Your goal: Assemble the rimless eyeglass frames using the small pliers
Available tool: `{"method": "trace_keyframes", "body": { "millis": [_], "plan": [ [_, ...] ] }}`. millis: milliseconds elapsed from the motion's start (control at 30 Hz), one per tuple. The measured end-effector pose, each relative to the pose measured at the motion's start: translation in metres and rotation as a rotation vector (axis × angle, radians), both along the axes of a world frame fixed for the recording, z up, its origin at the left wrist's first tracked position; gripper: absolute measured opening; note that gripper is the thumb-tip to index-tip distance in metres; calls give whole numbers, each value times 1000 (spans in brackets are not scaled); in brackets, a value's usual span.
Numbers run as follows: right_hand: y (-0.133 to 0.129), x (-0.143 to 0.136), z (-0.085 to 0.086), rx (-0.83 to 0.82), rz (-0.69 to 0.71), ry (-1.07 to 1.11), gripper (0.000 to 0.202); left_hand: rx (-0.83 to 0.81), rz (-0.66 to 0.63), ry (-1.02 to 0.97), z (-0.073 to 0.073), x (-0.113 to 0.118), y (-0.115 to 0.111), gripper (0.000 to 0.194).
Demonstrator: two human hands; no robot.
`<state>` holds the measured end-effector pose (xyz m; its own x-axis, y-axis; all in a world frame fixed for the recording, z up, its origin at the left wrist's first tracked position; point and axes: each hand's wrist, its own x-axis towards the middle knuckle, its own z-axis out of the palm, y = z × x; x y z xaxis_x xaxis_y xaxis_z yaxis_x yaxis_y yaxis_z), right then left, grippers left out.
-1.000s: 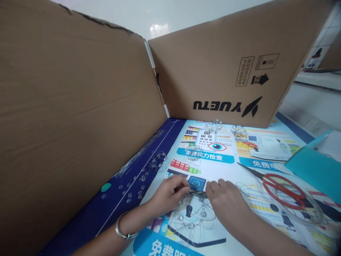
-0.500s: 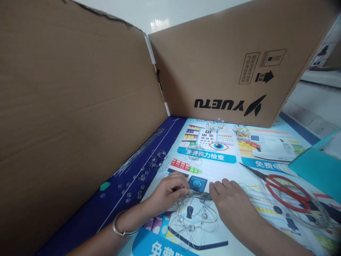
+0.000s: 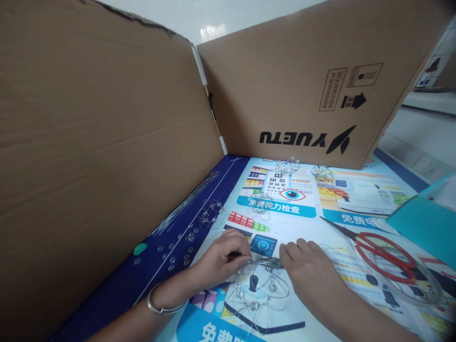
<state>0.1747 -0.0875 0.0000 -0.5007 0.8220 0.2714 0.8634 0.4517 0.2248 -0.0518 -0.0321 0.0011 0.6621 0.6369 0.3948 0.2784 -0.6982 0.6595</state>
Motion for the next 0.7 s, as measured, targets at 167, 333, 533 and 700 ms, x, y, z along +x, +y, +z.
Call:
{"method": "trace_keyframes", "body": {
  "millis": [167,333,533,700],
  "plan": [
    [0,0,-1,-17,-1,-2,23,165,-138,46,4,0,0,13],
    [1,-1,-1,-26,-2,-2,22,297,-157,93,5,-1,-1,15],
    [0,0,0,-47,-7,-19,23,336,-140,148,6,-2,-3,17],
    [1,0,-1,-33,3,-12,22,252,-118,109,3,1,-4,15]
  ]
}}
